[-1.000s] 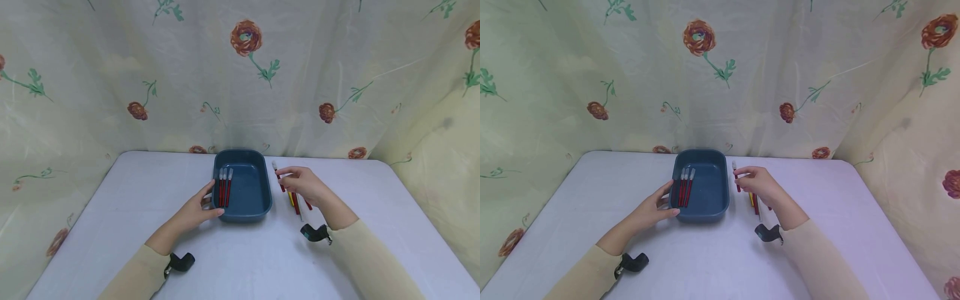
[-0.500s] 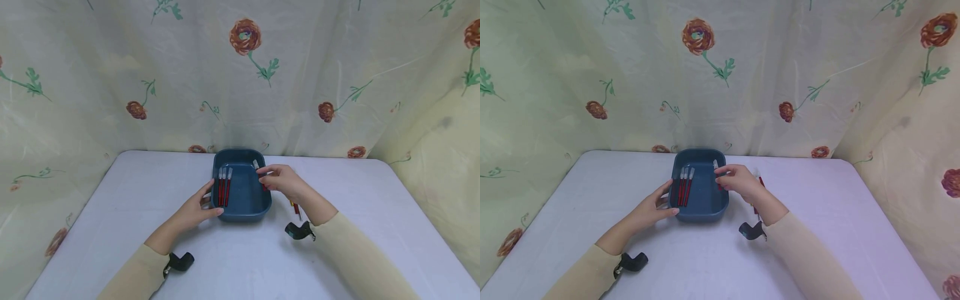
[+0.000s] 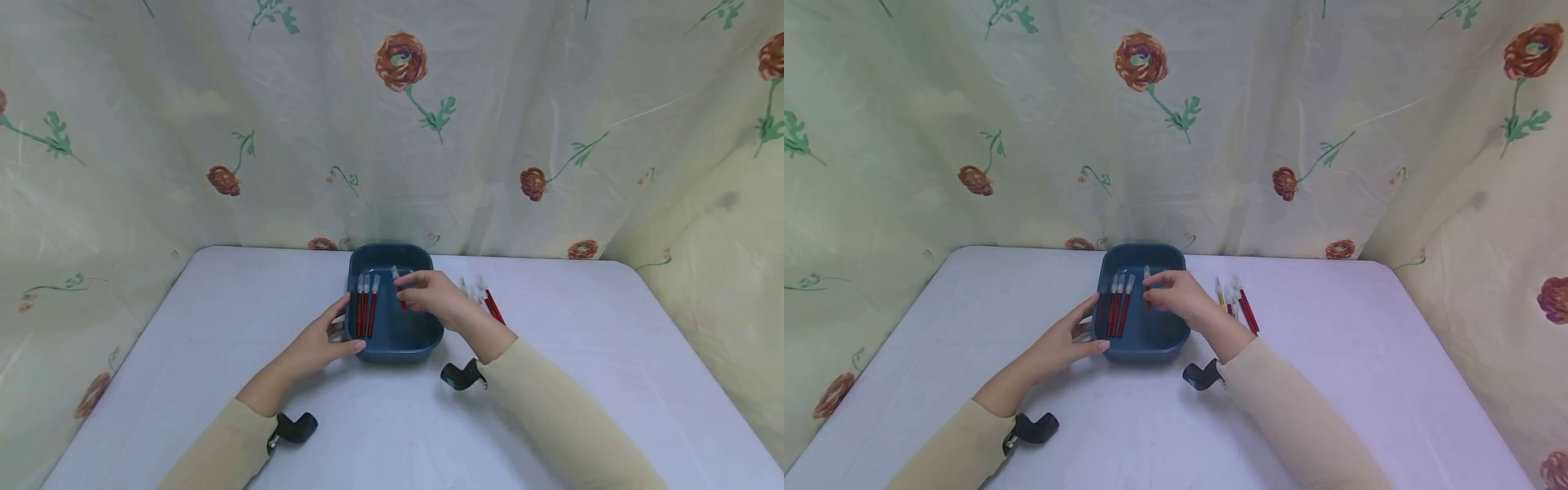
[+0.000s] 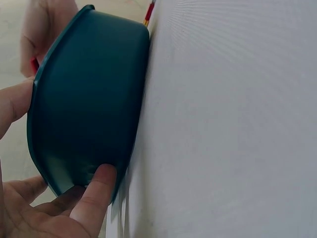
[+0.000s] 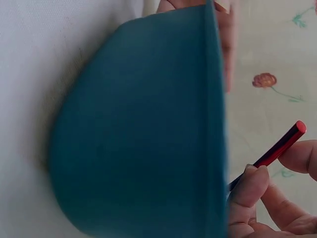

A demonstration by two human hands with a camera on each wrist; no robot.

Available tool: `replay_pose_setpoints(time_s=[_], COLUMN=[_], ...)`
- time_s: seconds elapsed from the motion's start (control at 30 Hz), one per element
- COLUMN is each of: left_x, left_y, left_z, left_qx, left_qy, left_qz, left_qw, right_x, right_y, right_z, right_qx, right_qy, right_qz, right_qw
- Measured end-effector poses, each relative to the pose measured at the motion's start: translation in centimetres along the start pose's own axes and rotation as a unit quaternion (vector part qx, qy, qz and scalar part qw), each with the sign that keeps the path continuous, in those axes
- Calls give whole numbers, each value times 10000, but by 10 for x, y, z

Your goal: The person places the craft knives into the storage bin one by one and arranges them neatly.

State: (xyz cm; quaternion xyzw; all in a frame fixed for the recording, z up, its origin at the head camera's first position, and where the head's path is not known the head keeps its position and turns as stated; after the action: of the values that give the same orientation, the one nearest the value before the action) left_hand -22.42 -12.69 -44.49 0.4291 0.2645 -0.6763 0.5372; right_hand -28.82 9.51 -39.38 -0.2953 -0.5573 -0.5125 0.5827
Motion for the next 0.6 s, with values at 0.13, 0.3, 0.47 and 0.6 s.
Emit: replay_pose_setpoints(time_s=[0.13,0.3,0.47,0.6], left_x=[0,1,1,1], left_y=[0,0,1,0], left_z=[0,0,1,0], left_qx=[34,76,77,68], left_qy=[18,52,30,77], left_qz=[-20,-79,-31,-22], left_qw=[10000,9999,10000,9999], right_x=[-4,-9,-14,-17], right_y=[-7,-12,-18,-20], right_z=[-7,-14,-19,-23], right_qx=[5,53,21,4], right_qy=[-6,-31,-4,42], right_qz=[-52,-160,-278,-355], right_qw=[10000,9999,9996,9994])
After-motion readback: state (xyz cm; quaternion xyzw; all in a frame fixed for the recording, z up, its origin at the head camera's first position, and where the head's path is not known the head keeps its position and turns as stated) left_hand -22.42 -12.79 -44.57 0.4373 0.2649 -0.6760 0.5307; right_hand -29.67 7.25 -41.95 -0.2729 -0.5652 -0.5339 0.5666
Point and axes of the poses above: each hand's wrist, its own y-axis away from the middle knuckle, its own z-axis out of the back of the hand, x = y × z, the point moved 4 cm from there along -y, towards the middle knuckle, and after that the axes turned 7 degrees about -y, right-handed, at the moved point
